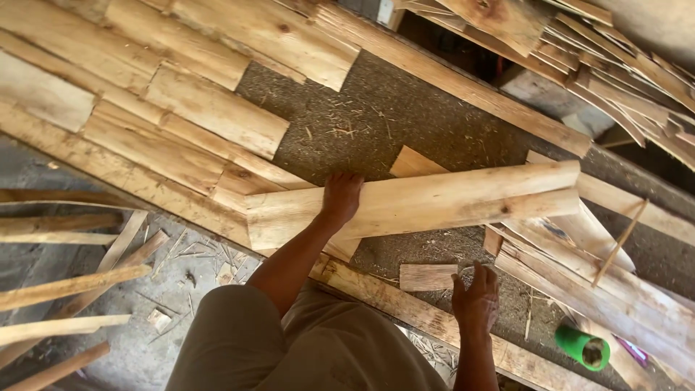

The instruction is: Fitting and trimming thin wood or bamboo slats onto a wooden surface using a utility knife.

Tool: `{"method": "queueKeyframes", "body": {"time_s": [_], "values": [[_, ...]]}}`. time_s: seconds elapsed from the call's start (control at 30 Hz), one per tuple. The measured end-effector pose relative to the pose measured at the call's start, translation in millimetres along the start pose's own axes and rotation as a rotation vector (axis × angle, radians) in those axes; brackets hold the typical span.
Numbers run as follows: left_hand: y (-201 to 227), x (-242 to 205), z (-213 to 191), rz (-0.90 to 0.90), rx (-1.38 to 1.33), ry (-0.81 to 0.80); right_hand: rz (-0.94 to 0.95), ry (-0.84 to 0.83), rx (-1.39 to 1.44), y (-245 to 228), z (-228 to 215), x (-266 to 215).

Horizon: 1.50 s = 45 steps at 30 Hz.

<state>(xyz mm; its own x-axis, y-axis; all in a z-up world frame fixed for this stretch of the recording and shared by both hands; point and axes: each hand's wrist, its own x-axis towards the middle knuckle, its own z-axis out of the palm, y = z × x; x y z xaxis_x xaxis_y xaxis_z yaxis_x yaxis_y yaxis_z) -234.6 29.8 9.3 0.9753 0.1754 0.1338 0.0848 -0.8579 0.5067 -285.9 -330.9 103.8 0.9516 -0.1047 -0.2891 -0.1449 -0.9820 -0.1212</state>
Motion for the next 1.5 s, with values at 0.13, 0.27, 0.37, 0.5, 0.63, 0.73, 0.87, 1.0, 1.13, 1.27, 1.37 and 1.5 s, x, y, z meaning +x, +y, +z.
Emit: {"method": "queueKeyframes", "body": {"time_s": [0.13,0.27,0.37,0.5,0.63,0.73,0.87,1.0,1.13,1.27,1.37,1.5], "values": [[-0.1,6.3,10.4,-0.096,-0.250,-0.040,-0.333,0.100,-0.079,-39.1,-14.5,12.7],[23.0,16.6,-31.8,-0.097,-0.421,-0.019,-0.488,0.044,-0.213,-86.2,-41.2,29.3],[30.4,34.6,-50.1,-0.041,-0.453,-0.040,-0.694,0.106,-0.296,-122.4,-69.0,41.7],[39.3,68.0,-70.8,0.099,-0.412,-0.063,-0.710,-0.013,-0.723,-152.1,-97.7,60.6],[50.5,109.5,-81.2,0.135,-0.372,-0.231,-0.779,0.076,-0.827,-156.1,-111.8,87.0],[61.5,140.2,-91.6,0.101,-0.333,-0.351,-0.777,0.063,-0.832,-160.1,-121.3,102.2],[71.4,175.7,-72.1,0.144,-0.276,-0.406,-0.726,0.033,-0.762,-151.5,-123.0,121.7],[85.7,202.1,-54.8,0.234,-0.356,-0.392,-0.751,0.123,-0.666,-133.6,-118.4,146.9],[84.5,221.7,-25.1,0.283,-0.538,-0.323,-0.672,0.055,-0.702,-127.5,-132.1,169.4],[46.6,231.8,-19.3,0.341,-0.555,0.137,-0.634,0.002,-0.611,-103.8,-137.7,202.5],[-12.4,241.0,-2.4,0.096,-0.672,0.350,-0.603,0.000,-0.588,-83.0,-136.6,229.3],[-98.7,247.7,1.1,-0.259,-0.326,0.338,-0.567,-0.055,-0.616,-78.6,-137.4,256.6]]}}
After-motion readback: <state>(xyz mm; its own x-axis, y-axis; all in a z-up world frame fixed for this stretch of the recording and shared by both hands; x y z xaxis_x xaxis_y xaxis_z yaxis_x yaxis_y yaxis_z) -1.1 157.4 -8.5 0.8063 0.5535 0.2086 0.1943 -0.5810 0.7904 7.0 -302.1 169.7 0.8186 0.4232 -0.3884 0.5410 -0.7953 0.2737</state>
